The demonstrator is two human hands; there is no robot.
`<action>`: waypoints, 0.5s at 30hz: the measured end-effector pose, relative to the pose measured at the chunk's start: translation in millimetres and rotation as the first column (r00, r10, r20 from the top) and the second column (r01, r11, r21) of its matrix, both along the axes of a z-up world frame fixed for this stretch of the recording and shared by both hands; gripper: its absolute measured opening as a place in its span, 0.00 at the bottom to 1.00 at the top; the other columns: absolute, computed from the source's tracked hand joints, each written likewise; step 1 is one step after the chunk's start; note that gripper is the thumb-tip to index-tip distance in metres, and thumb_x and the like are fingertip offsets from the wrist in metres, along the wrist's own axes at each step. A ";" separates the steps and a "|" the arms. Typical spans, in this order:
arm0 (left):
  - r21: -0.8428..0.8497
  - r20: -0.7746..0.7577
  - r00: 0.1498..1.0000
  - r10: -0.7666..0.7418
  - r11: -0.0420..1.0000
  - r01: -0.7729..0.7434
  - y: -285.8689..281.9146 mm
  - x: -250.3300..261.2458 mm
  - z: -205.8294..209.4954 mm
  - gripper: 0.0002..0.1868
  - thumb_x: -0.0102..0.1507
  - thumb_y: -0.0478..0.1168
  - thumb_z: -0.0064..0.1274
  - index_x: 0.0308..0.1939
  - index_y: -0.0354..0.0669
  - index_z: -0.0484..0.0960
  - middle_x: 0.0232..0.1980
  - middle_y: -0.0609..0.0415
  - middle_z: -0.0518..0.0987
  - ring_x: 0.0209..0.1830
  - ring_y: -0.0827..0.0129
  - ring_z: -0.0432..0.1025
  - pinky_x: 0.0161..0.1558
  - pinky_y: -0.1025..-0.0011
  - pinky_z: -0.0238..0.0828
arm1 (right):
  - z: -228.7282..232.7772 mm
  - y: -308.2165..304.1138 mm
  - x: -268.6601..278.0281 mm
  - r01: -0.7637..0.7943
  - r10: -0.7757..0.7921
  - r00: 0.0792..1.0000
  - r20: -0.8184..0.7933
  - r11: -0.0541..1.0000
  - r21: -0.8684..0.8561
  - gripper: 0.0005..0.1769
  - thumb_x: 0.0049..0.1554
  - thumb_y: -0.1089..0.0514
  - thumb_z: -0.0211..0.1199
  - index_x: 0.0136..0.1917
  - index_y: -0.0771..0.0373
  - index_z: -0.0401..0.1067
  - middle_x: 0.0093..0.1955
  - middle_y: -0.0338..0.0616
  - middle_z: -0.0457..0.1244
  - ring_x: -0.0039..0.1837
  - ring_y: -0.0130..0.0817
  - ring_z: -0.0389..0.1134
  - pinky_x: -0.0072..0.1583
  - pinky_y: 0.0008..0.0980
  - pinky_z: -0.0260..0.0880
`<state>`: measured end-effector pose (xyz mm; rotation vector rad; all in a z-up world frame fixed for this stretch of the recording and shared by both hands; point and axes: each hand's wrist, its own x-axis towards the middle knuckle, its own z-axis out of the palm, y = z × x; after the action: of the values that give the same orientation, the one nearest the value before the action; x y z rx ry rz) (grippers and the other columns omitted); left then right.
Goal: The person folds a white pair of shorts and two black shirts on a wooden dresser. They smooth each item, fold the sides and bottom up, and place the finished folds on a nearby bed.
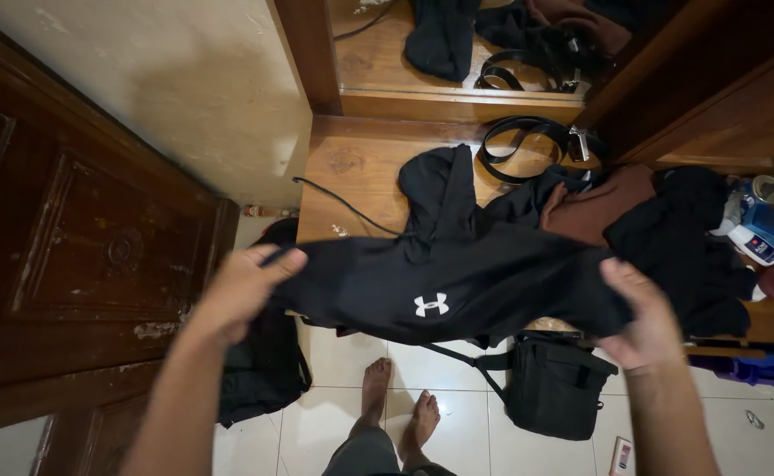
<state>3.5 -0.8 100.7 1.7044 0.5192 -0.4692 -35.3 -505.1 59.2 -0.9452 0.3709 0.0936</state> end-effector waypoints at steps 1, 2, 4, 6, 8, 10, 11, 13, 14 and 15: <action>0.021 0.016 0.999 0.032 0.999 -0.033 9.9 1.8 11.0 0.22 0.59 0.50 0.61 0.50 0.38 0.86 0.43 0.54 0.88 0.41 0.72 0.79 0.46 0.72 0.73 | 7.8 -5.8 -2.2 0.110 -0.111 0.993 -0.037 0.994 -0.023 0.10 0.68 0.56 0.64 0.57 0.65 0.71 0.57 0.50 0.68 0.57 0.42 0.71 0.59 0.45 0.71; 0.020 0.031 0.996 0.081 0.996 -0.082 20.6 4.0 22.2 0.21 0.59 0.50 0.60 0.49 0.37 0.86 0.43 0.53 0.87 0.41 0.69 0.79 0.46 0.69 0.74 | 20.4 -16.3 -2.2 0.219 -0.222 0.973 -0.067 0.974 -0.049 0.12 0.64 0.57 0.65 0.59 0.62 0.72 0.57 0.46 0.69 0.59 0.38 0.72 0.64 0.45 0.72; -0.043 0.127 0.975 0.183 0.983 -0.179 38.7 7.7 40.3 0.21 0.61 0.50 0.60 0.49 0.36 0.84 0.43 0.50 0.86 0.40 0.66 0.78 0.44 0.66 0.75 | 41.0 -30.2 -1.4 0.351 -0.353 0.936 0.017 0.925 -0.143 0.18 0.59 0.53 0.69 0.61 0.60 0.76 0.61 0.45 0.71 0.63 0.40 0.74 0.66 0.43 0.72; -0.138 0.246 0.924 0.293 0.954 -0.266 55.4 7.7 52.7 0.20 0.62 0.49 0.60 0.48 0.37 0.84 0.43 0.51 0.84 0.39 0.67 0.78 0.41 0.67 0.76 | 55.8 -43.3 0.9 0.306 -0.296 0.945 0.143 0.951 -0.051 0.22 0.63 0.49 0.70 0.63 0.65 0.75 0.64 0.50 0.70 0.66 0.44 0.73 0.70 0.44 0.73; -0.209 0.328 0.856 0.400 0.914 -0.347 69.7 5.8 60.2 0.18 0.62 0.49 0.61 0.48 0.40 0.83 0.42 0.52 0.84 0.39 0.68 0.79 0.41 0.70 0.78 | 65.9 -60.0 -3.3 0.275 -0.252 0.939 0.234 0.958 -0.074 0.23 0.66 0.46 0.69 0.63 0.66 0.73 0.65 0.50 0.69 0.68 0.45 0.72 0.72 0.45 0.74; -0.254 0.411 0.813 0.412 0.909 -0.332 79.7 3.1 63.2 0.16 0.64 0.49 0.62 0.44 0.39 0.83 0.41 0.55 0.83 0.37 0.71 0.78 0.40 0.71 0.78 | 65.5 -74.2 -7.5 0.274 -0.211 0.935 0.286 0.940 -0.204 0.21 0.70 0.43 0.66 0.62 0.62 0.72 0.65 0.48 0.68 0.69 0.44 0.72 0.72 0.47 0.74; -0.274 0.452 0.788 0.418 0.906 -0.323 83.9 2.8 64.2 0.16 0.64 0.49 0.63 0.42 0.39 0.82 0.40 0.56 0.82 0.36 0.72 0.77 0.39 0.72 0.78 | 64.4 -82.5 -8.6 0.246 -0.177 0.927 0.331 0.953 -0.178 0.17 0.71 0.46 0.63 0.61 0.62 0.71 0.63 0.47 0.67 0.67 0.42 0.72 0.72 0.44 0.73; -0.248 0.525 0.734 0.432 0.902 -0.354 90.2 3.3 66.0 0.15 0.67 0.48 0.64 0.40 0.38 0.82 0.39 0.57 0.81 0.36 0.73 0.74 0.39 0.73 0.73 | 59.6 -98.3 -13.4 0.239 -0.157 0.915 0.370 0.953 -0.186 0.16 0.71 0.47 0.62 0.60 0.62 0.71 0.62 0.47 0.67 0.66 0.42 0.71 0.71 0.43 0.73; -0.236 0.559 0.705 0.436 0.899 -0.369 91.5 3.6 67.3 0.15 0.68 0.47 0.65 0.39 0.38 0.82 0.39 0.58 0.80 0.36 0.73 0.73 0.39 0.73 0.71 | 57.1 -106.2 -15.7 0.253 -0.166 0.911 0.377 0.948 -0.195 0.16 0.70 0.47 0.62 0.59 0.62 0.71 0.62 0.47 0.67 0.66 0.41 0.71 0.70 0.43 0.73; -0.240 0.603 0.671 0.432 0.900 -0.363 92.1 4.4 69.4 0.15 0.70 0.46 0.66 0.40 0.38 0.82 0.39 0.58 0.79 0.38 0.73 0.72 0.42 0.73 0.71 | 54.9 -113.7 -17.2 0.266 -0.172 0.908 0.382 0.942 -0.207 0.16 0.70 0.47 0.62 0.59 0.62 0.71 0.61 0.47 0.66 0.66 0.41 0.71 0.70 0.43 0.73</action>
<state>7.8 91.2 170.1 1.4705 0.3284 0.4163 -52.5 -618.8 114.1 -1.1435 0.1483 -0.3410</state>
